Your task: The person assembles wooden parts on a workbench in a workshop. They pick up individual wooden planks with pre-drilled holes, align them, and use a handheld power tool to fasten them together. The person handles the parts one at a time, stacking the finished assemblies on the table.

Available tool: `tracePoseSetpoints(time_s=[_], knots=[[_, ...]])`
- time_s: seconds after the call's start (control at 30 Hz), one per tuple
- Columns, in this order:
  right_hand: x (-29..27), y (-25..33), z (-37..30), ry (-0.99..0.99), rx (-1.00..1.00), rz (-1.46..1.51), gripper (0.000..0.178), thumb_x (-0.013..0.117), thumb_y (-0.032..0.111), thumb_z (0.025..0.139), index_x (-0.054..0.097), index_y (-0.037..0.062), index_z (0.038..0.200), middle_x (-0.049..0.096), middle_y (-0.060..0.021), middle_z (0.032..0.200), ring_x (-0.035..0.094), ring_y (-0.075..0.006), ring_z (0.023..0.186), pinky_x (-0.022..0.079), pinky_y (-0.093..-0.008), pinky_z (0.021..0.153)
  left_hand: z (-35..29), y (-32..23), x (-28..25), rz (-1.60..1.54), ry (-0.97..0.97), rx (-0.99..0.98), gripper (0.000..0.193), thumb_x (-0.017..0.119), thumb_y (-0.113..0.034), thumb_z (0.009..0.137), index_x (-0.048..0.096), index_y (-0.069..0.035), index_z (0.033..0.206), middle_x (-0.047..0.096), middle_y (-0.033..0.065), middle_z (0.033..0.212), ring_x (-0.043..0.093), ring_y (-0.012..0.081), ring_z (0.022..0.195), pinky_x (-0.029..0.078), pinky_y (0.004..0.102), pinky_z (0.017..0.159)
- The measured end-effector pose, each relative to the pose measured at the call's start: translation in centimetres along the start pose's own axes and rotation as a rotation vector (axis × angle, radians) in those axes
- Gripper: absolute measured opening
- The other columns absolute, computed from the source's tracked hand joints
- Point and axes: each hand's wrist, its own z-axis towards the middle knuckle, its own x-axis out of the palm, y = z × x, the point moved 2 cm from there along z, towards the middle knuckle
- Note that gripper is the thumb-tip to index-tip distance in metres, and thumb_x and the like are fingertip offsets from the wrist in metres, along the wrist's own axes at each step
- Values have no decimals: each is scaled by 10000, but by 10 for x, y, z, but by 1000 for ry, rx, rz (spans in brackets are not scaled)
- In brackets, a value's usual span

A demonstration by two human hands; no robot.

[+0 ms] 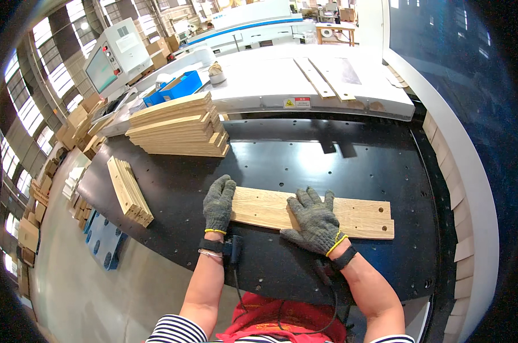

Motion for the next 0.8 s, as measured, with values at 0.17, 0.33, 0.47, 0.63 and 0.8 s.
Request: tracePoseSetpoints(time_s=[0.17,0.33,0.47,0.63,0.8], knots=[[3,-3,2,20,-28,13,838,710,667,851,588,69,1425,515,-216,1504,433,-423,1463,249,-738,1157,-1,-3,-2,60,-149,113,476,820,-336,927,717,-28,1275,751,147,1213,719,282,1116,542,394,1028],[-2,-3,3,1,-39,-8,830,708,669,850,592,72,1415,524,-213,1496,455,-429,1444,269,-729,1142,-6,-44,16,-99,-33,393,356,784,-248,975,722,-30,1249,741,121,1201,688,229,1114,541,366,994],[6,-1,3,-26,-61,-4,840,707,678,844,590,71,1413,532,-224,1492,477,-440,1423,274,-734,1133,-17,-36,59,-598,331,72,275,761,-186,999,726,-36,1226,747,54,1119,665,115,1003,554,282,881],[4,-2,4,-24,-60,28,865,716,672,842,572,64,1440,536,-232,1495,478,-447,1429,259,-744,1142,-18,-46,63,-75,409,480,292,757,-274,938,779,-54,1128,761,151,1072,719,324,1008,563,421,918],[3,0,4,-10,-53,24,882,734,667,829,574,51,1439,538,-241,1495,485,-455,1426,238,-748,1159,-18,-42,67,-82,418,487,310,745,-325,934,787,-69,1104,764,145,1036,717,337,993,551,445,906]])
